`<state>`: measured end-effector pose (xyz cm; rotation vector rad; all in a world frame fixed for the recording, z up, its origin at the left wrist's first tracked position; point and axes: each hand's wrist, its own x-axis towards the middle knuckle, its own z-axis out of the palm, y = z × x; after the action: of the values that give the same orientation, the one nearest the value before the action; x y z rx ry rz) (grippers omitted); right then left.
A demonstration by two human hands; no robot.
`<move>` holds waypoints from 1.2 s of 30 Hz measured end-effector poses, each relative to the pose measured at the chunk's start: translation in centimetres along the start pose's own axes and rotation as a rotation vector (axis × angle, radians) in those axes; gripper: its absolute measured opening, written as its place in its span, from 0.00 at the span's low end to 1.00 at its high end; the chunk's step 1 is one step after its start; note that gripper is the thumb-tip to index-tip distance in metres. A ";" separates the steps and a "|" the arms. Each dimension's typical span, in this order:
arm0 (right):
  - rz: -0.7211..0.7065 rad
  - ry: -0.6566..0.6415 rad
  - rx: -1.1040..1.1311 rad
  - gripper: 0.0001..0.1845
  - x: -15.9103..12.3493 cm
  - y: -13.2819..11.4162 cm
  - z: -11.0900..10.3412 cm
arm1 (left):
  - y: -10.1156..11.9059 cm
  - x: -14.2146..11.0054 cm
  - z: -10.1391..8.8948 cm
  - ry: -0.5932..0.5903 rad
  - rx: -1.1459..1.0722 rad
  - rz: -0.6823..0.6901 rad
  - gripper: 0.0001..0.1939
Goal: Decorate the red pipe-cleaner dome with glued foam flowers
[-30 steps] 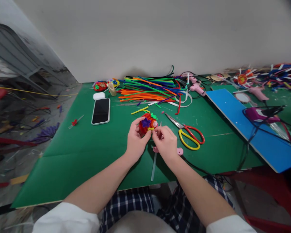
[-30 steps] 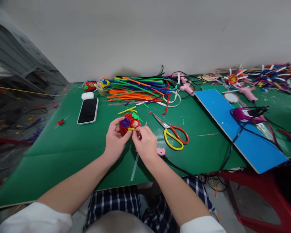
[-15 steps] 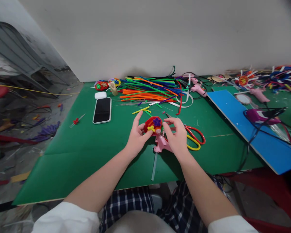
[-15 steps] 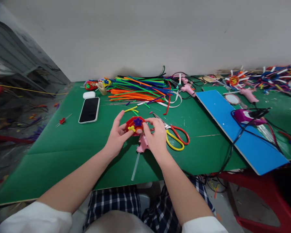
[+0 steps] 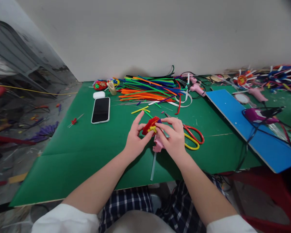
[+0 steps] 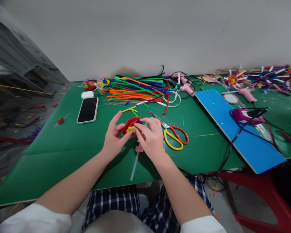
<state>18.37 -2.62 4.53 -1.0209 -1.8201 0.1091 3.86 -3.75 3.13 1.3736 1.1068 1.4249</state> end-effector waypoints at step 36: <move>0.189 0.030 0.006 0.02 0.2 -0.7 0.6 | 0.8 0.5 0.2 0.016 -0.198 -0.165 0.41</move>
<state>17.43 -2.73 4.71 -1.1826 -1.6929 0.2128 3.99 -3.48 4.04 1.1079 1.0339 1.3871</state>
